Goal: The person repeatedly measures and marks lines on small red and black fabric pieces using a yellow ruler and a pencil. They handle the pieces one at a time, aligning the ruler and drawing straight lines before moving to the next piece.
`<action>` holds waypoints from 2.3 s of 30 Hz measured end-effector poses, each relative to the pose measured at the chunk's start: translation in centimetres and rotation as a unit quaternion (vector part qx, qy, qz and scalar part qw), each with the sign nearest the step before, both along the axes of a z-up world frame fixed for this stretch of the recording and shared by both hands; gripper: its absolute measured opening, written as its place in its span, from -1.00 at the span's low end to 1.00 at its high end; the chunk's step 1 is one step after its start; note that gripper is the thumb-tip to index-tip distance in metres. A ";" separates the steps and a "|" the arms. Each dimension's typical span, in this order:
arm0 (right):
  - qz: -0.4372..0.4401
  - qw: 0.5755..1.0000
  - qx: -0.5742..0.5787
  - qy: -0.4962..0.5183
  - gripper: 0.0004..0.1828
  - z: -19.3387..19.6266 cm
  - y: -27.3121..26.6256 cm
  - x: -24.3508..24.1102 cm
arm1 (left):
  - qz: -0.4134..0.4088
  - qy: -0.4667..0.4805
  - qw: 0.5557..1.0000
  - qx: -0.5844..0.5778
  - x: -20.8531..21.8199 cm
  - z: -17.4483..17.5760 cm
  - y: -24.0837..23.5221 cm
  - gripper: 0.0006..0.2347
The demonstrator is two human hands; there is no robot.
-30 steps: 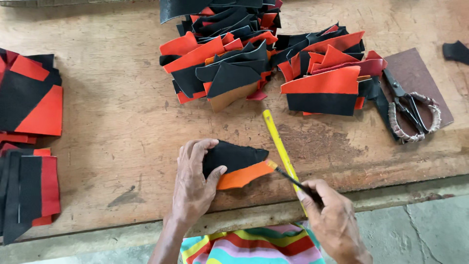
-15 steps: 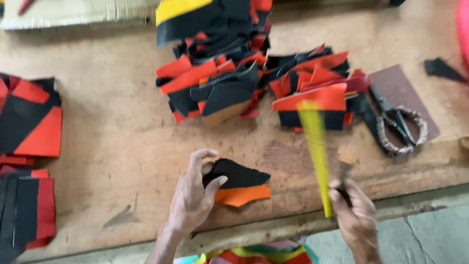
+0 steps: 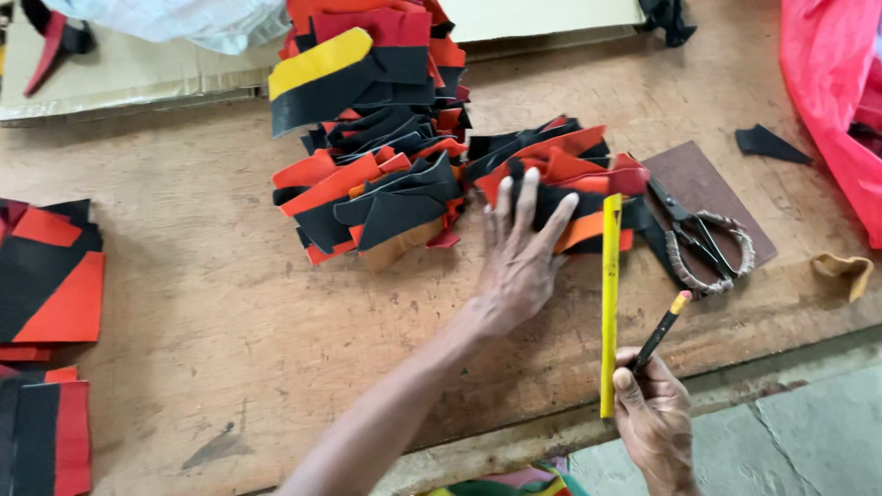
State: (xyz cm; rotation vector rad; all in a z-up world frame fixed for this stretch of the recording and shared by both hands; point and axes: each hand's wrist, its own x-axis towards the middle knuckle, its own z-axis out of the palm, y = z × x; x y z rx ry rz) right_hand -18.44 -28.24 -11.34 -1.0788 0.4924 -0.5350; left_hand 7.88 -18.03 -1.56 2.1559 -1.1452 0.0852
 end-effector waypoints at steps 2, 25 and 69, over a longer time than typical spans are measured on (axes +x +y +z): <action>0.015 1.000 -0.017 0.017 -0.67 0.4 -0.1 0.4 | 0.028 -0.034 0.999 -0.023 0.6 -0.3 -1.4 -0.28; 0.068 0.975 -0.109 0.183 -0.73 5.6 0.6 4.9 | 0.269 -0.010 0.963 -0.023 5.8 2.7 14.2 -0.42; 0.138 0.877 -0.346 0.303 -0.67 10.4 13.6 7.3 | 0.062 -0.009 0.998 0.013 -3.0 2.7 20.2 -0.61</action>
